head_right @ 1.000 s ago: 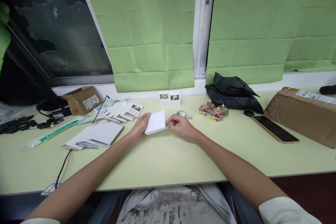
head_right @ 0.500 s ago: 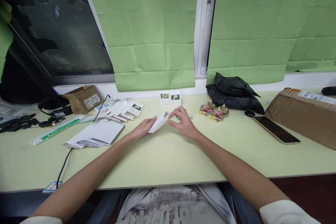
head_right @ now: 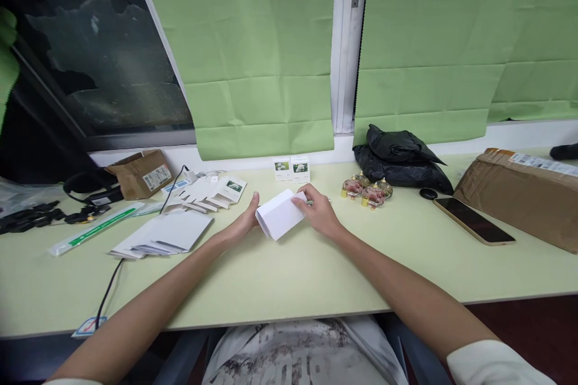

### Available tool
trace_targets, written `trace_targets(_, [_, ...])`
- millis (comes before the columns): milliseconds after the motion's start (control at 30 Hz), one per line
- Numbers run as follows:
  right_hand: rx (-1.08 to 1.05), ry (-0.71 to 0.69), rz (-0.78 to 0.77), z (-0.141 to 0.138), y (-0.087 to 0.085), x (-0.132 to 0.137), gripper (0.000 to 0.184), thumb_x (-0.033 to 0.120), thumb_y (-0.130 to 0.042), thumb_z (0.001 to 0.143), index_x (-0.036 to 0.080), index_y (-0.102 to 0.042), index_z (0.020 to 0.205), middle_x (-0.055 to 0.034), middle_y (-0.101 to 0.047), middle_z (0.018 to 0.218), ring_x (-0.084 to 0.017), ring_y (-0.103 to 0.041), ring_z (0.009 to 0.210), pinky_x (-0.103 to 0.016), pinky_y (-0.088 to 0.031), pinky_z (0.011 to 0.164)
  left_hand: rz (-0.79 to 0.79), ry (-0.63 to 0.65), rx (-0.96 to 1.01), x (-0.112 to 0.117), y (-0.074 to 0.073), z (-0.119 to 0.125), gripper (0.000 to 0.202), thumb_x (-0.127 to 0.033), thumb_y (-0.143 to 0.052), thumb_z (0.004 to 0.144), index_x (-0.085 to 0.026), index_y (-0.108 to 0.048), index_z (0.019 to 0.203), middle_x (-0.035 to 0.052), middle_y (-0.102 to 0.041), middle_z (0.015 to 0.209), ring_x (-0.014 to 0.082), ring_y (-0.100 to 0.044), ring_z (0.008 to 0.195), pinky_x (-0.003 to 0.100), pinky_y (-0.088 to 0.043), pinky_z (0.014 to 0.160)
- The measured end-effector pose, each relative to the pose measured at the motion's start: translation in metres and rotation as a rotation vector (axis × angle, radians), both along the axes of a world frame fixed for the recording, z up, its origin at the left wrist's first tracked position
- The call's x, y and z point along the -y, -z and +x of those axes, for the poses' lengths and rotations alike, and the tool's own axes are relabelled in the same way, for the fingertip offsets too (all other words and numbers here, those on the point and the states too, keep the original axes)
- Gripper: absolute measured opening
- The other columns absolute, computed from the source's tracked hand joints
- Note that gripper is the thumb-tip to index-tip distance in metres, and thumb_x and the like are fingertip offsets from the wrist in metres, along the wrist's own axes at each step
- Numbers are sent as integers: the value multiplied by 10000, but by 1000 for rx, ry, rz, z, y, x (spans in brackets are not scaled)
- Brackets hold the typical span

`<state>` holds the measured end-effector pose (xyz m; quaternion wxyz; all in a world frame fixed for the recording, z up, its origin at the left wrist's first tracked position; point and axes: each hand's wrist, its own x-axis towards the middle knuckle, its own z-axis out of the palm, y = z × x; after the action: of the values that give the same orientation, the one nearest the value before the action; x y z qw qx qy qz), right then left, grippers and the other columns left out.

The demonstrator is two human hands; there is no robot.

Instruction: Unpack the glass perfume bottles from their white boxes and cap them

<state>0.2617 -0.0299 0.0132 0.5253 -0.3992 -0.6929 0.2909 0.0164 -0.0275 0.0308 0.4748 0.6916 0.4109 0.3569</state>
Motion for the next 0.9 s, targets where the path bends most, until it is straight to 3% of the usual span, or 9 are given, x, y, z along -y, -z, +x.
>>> trace_targets(100, [6,16,-6,-1,0,2,288,544,-627,949,269,-603,1032,8,-648,837,-194,-616,770,-279,-456,626,-213,113,102,2,-2,2,768,-859,-468,871,-163,-778,968,133,-768,953,279,-699,926,377,-530,838])
trace_targets(167, [-28,-10,-27,-2,1,1,314,561,-635,940,271,-598,1058,13,-645,807,-188,-606,727,-275,-443,598,-242,117,121,3,-2,1,606,-719,-712,813,-146,-769,1004,140,-766,1013,286,-696,961,381,-531,856])
trace_targets(233, [-80,-50,-60,-3,2,-1,360,585,-629,937,271,-579,1105,10,-671,811,-192,-621,725,-281,-458,607,-234,79,133,4,-1,1,532,-589,-825,768,-137,-755,1038,144,-762,1053,285,-694,969,377,-536,843])
trace_targets(333, [-119,-60,-71,-2,3,-6,412,585,-635,933,269,-551,1183,-10,-717,893,-212,-666,808,-313,-506,703,-190,-1,163,3,1,1,512,-545,-825,781,-138,-734,1078,145,-756,1098,281,-691,989,365,-541,821])
trace_targets(433, [-101,-44,-6,-3,6,-10,455,520,-690,906,271,-530,1251,-45,-716,1106,-233,-675,976,-346,-529,837,-130,-44,195,0,3,1,529,-537,-816,795,-152,-720,1145,135,-746,1141,271,-686,1002,354,-541,827])
trace_targets(533, [-105,-52,20,-4,10,-12,470,483,-693,899,267,-519,1278,-69,-667,1240,-223,-656,976,-344,-544,841,-100,-26,206,-1,3,1,565,-514,-827,792,-167,-696,1219,123,-734,1164,255,-681,994,343,-541,828])
trace_targets(733, [-78,-29,-10,-1,18,-16,475,464,-688,898,267,-528,1299,-61,-644,1252,-191,-617,841,-333,-545,771,-145,72,182,3,-6,-1,538,-599,-707,880,-174,-703,1210,125,-728,1187,262,-680,1039,369,-551,884])
trace_targets(900, [-3,-11,20,-3,19,-12,449,412,-676,909,270,-551,1317,-68,-642,1251,-218,-622,923,-361,-539,826,58,47,-34,-3,-8,-7,491,-600,-680,888,-157,-728,1096,109,-746,1102,253,-676,963,335,-520,823])
